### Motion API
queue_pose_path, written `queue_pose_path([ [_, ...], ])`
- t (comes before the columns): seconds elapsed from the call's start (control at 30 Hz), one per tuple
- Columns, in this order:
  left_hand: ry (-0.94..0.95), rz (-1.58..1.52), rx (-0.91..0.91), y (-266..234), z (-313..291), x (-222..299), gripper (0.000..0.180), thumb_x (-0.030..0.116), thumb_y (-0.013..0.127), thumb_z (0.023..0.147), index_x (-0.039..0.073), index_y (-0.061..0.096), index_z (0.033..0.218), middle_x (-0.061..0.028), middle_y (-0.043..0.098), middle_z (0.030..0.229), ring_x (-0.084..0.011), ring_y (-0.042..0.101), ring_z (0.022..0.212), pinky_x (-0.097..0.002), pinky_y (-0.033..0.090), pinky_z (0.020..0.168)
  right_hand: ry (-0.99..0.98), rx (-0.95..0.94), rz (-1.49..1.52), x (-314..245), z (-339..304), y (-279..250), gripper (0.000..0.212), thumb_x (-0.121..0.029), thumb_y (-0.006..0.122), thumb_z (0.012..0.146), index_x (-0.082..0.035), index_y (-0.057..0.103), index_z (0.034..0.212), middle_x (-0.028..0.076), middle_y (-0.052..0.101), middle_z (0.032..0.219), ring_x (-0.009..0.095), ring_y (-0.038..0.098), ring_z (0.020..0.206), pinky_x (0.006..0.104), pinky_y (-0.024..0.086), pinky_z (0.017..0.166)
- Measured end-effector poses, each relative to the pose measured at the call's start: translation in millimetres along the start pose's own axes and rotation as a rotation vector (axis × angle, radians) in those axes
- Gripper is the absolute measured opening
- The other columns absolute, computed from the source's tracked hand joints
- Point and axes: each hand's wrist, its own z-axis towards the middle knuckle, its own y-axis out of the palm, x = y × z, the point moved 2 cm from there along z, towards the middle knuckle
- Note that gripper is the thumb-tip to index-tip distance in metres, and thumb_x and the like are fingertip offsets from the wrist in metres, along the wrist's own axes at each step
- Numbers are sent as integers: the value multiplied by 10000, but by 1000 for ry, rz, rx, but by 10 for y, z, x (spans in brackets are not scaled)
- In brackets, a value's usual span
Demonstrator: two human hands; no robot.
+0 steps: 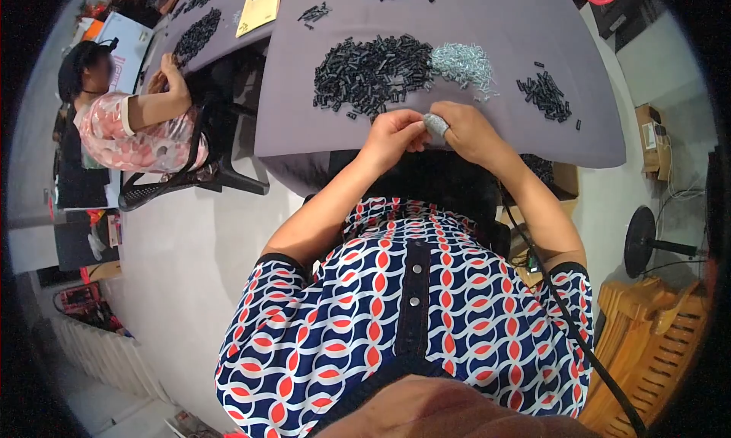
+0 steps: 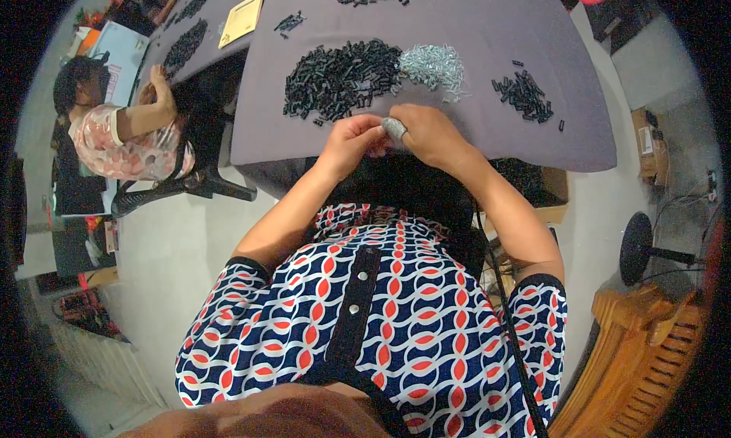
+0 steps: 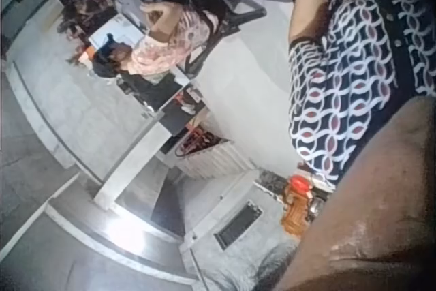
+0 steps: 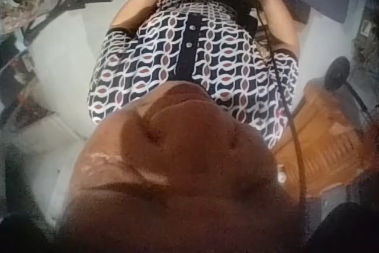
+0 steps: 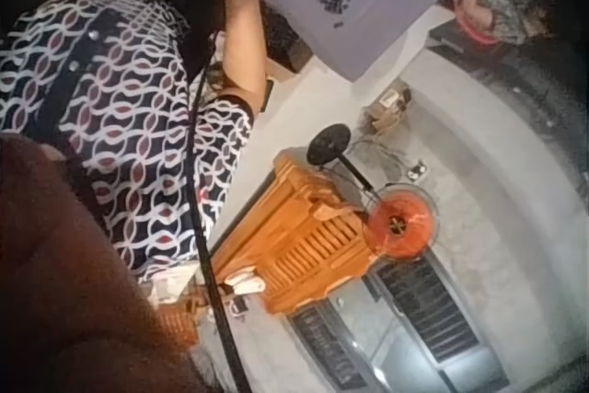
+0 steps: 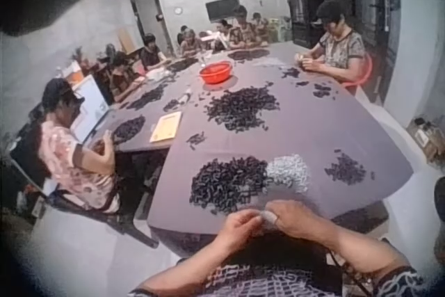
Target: The recorder is sorting small black and silver mechanical components into piles on a workbench.
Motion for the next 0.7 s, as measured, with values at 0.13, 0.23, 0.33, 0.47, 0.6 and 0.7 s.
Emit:
queue_pose_path([
  [0.13, -74, 59, -47, 10, -14, 80, 137, 91, 569, 983, -8, 649, 1032, -50, 691, 818, -92, 625, 666, -219, 501, 601, -13, -20, 8, -36, -15, -25, 143, -144, 536, 902, -5, 570, 903, 207, 593, 872, 428, 585, 855, 458, 459, 727],
  [0.23, -157, -60, -55, 10, -27, 89, 137, 94, 581, 977, -7, 655, 1034, -51, 693, 817, -95, 634, 664, -212, 504, 597, -53, 9, 79, -61, -27, -54, 130, -136, 547, 899, -7, 563, 896, 198, 594, 879, 430, 583, 856, 462, 459, 716],
  [0.33, -209, -157, -33, 13, -28, 63, 136, 107, 601, 971, 3, 664, 1032, -55, 701, 827, -97, 643, 664, -204, 503, 592, -63, 28, -7, -85, -58, -59, 139, -155, 580, 900, -17, 582, 909, 185, 590, 855, 407, 598, 854, 455, 467, 701],
  [0.47, -201, -183, 28, 8, -23, 16, 127, 134, 628, 963, 32, 680, 1018, -57, 719, 873, -96, 656, 687, -193, 505, 595, -46, 21, -211, -230, -109, -81, 244, -225, 662, 867, -50, 596, 1023, 149, 602, 931, 375, 617, 853, 456, 491, 697],
  [0.6, -203, -208, 101, 60, -38, 17, 122, 147, 642, 955, 54, 688, 1018, -41, 724, 900, -93, 664, 727, -211, 523, 623, -57, 106, -226, -238, -105, -79, 407, -246, 741, 795, -59, 574, 1116, 122, 593, 1000, 359, 622, 879, 458, 502, 704],
  [0.7, -225, -265, 165, 95, -46, 67, 119, 155, 656, 944, 65, 695, 1011, -25, 726, 921, -87, 666, 771, -233, 538, 658, -64, 135, -275, -196, -70, -64, 388, -222, 761, 746, -54, 580, 1045, 123, 578, 952, 345, 616, 879, 455, 502, 700],
])
